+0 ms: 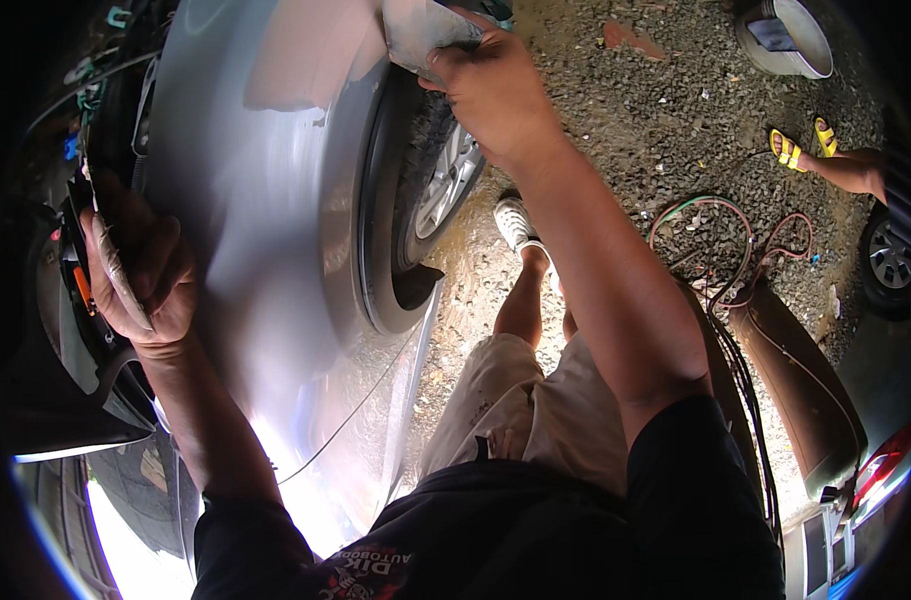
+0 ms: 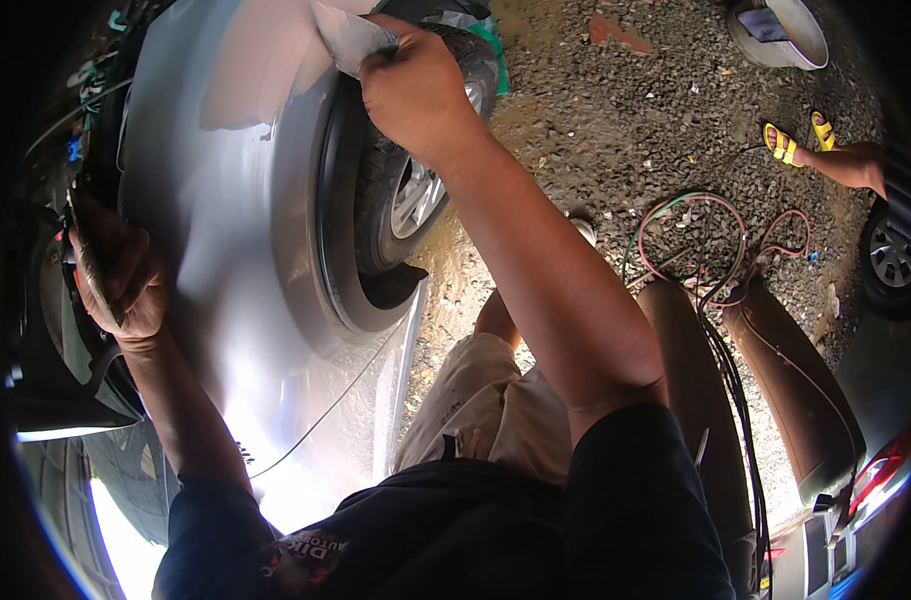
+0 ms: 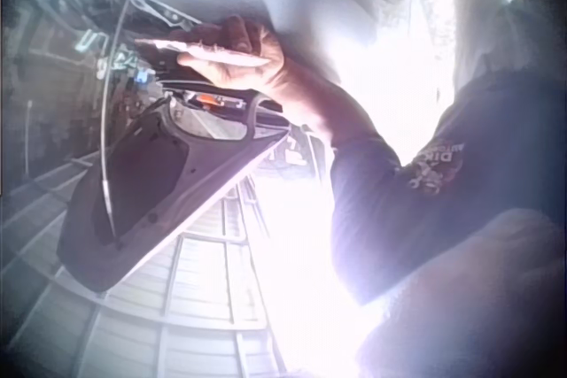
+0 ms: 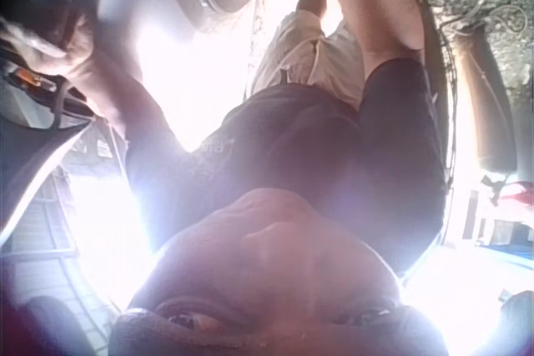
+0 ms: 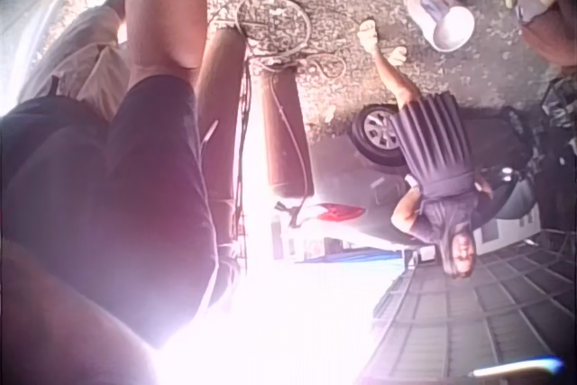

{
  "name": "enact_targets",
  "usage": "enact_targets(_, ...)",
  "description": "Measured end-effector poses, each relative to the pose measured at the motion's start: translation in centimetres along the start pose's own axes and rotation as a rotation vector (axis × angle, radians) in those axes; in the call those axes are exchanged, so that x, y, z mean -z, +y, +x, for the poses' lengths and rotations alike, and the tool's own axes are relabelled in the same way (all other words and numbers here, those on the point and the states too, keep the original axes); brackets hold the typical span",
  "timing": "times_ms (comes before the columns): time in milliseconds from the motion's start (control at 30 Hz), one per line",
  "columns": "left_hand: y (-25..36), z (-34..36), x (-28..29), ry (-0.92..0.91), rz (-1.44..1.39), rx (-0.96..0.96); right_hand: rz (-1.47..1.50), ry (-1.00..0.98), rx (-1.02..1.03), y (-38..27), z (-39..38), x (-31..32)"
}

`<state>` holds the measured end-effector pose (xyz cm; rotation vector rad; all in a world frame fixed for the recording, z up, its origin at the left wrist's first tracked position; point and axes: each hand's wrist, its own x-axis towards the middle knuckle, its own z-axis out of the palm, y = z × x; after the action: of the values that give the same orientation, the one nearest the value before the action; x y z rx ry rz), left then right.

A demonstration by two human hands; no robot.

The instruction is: The person applies pink body filler to a car fender using a spreader, smoothing and shaping the material over the damaged area.

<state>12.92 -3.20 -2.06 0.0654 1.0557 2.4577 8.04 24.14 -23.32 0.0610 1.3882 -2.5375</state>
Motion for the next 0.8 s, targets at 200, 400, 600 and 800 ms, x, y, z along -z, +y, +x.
enact_targets(200, -1.1, 0.1, -1.1, 0.116, 0.057, -0.034, -0.165, 0.021, -0.036, -0.5, -5.7, -0.9)
enact_targets(400, -0.8, -1.1, -0.3, 0.123, 0.261, -0.001, -0.279, -0.078, 0.27, -5.1, -17.6, -3.0)
enact_targets(600, -6.5, -0.9, -6.4, 0.564, 0.415, 0.013, -0.36, -0.143, 0.508, -9.3, -22.5, -2.5)
enact_targets(800, -11.8, -1.2, -8.5, 0.514, 0.35, 0.105, -0.484, -0.11, 0.689, -13.0, -23.7, -2.1)
